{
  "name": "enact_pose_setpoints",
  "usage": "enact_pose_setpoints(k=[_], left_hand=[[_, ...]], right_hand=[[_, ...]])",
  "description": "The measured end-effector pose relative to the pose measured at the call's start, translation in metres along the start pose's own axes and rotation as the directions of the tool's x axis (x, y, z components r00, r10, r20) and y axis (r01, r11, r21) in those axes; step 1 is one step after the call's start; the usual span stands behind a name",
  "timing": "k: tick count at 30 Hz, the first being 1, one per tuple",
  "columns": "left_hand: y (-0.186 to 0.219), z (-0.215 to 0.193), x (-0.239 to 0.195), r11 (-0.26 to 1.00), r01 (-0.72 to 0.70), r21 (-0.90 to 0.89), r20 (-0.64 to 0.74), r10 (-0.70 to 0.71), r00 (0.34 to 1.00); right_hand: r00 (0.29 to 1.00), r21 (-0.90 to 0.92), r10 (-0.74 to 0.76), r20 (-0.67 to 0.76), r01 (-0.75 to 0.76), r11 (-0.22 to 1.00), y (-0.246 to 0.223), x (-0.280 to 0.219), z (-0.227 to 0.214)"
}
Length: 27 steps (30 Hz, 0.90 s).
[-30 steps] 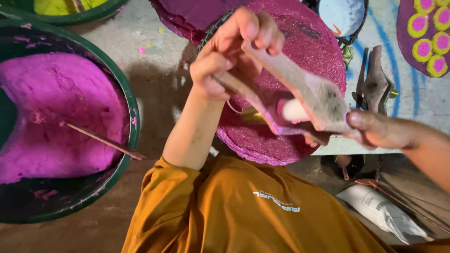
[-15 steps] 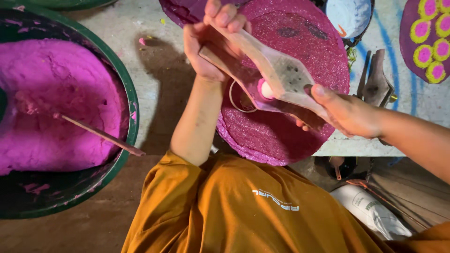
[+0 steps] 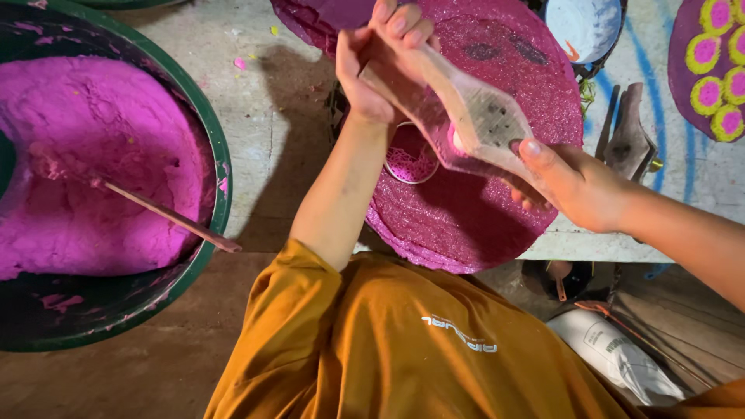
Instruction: The person uses a wooden press tool to form small pink and yellow shapes from paste, placing them onto a round purple mat. The person repeatedly fills the tool with pink paste from a green bucket and presses it onto the mat to create textured circular items.
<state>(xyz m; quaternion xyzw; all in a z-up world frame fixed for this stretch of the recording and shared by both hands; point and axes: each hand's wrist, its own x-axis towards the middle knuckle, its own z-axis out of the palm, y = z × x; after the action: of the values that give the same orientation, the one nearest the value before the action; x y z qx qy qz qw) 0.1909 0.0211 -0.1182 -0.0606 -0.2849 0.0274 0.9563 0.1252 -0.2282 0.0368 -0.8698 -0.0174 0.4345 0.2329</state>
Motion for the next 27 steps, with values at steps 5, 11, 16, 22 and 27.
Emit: enact_pose_setpoints(k=[5, 11, 16, 22, 27], left_hand=[[0.017, -0.001, 0.017, 0.998, 0.032, 0.061, 0.038, -0.034, 0.999], [0.048, 0.013, 0.002, 0.990, 0.040, 0.133, 0.012, -0.042, 0.999], [0.029, 0.020, -0.023, 0.999, 0.015, 0.030, 0.010, -0.015, 1.000], [0.019, 0.046, -0.040, 0.229, 0.440, 0.868, -0.409, -0.172, 0.896], [0.024, 0.081, -0.086, -0.652, 0.124, 0.748, -0.375, -0.261, 0.890]], right_hand=[[0.979, -0.025, -0.170, -0.116, 0.168, 0.985, -0.003, 0.012, 0.013], [0.955, 0.181, -0.297, 0.014, 0.290, 0.940, -0.004, 0.026, 0.033], [0.985, 0.184, -0.138, 0.099, 0.118, 0.976, 0.020, 0.025, 0.032], [0.931, 0.360, -0.362, 0.040, 0.324, 0.875, 0.083, -0.018, 0.006], [0.857, 0.662, -0.431, -0.282, 0.499, 0.559, 0.120, -0.041, 0.037]])
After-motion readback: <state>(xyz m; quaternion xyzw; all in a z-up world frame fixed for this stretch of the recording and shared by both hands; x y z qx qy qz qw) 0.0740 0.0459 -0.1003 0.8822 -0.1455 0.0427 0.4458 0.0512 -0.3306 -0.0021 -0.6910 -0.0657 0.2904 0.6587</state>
